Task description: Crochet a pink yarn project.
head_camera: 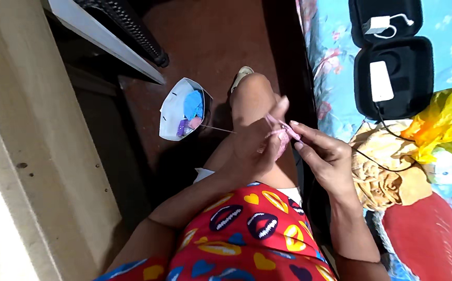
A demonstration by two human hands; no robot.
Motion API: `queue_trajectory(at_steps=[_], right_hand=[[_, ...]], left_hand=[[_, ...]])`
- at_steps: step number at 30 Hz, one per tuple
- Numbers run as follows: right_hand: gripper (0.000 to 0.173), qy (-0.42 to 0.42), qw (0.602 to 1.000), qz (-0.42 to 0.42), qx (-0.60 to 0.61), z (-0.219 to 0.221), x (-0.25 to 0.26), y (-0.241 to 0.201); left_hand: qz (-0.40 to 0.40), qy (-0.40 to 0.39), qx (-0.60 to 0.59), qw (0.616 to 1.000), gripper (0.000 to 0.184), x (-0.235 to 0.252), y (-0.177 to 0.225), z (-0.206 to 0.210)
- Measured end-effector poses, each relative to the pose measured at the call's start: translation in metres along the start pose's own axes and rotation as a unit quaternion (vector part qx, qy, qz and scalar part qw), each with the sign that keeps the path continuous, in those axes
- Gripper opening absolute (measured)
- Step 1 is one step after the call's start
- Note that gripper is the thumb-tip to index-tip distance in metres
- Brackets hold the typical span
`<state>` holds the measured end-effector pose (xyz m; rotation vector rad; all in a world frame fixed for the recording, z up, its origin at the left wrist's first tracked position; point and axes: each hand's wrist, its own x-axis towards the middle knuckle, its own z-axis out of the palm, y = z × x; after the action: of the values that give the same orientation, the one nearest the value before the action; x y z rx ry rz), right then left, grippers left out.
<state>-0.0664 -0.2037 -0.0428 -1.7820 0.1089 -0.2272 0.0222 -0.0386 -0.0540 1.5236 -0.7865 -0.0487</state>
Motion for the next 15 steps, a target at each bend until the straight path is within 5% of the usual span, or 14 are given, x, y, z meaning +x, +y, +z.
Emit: queue_trajectory(at_steps=[3,5,8,10,15], right_hand=[[0.045,0.016,0.982,0.119,0.146,0.009,0.002,-0.014],[0.048,0.03,0.978,0.116,0.169,0.009,0.003,-0.012],[0.035,0.051,0.998,-0.047,0.002,0.007,-0.001,-0.001],[0.022,0.065,0.976,-0.151,-0.142,0.0,-0.001,0.01],[0.023,0.051,0.932,-0.232,-0.275,-0.012,0.003,0.015]], left_hand=[[0.088,-0.014,0.081,0.993,0.025,-0.009,-0.007,0.004],[0.056,-0.009,0.016,0.998,0.03,-0.009,-0.006,0.005],[-0.055,-0.001,-0.158,0.986,0.047,0.0,0.001,0.0],[-0.13,-0.027,-0.228,0.965,0.055,0.011,0.003,-0.01],[-0.24,-0.075,-0.305,0.918,0.064,0.029,0.001,-0.026]])
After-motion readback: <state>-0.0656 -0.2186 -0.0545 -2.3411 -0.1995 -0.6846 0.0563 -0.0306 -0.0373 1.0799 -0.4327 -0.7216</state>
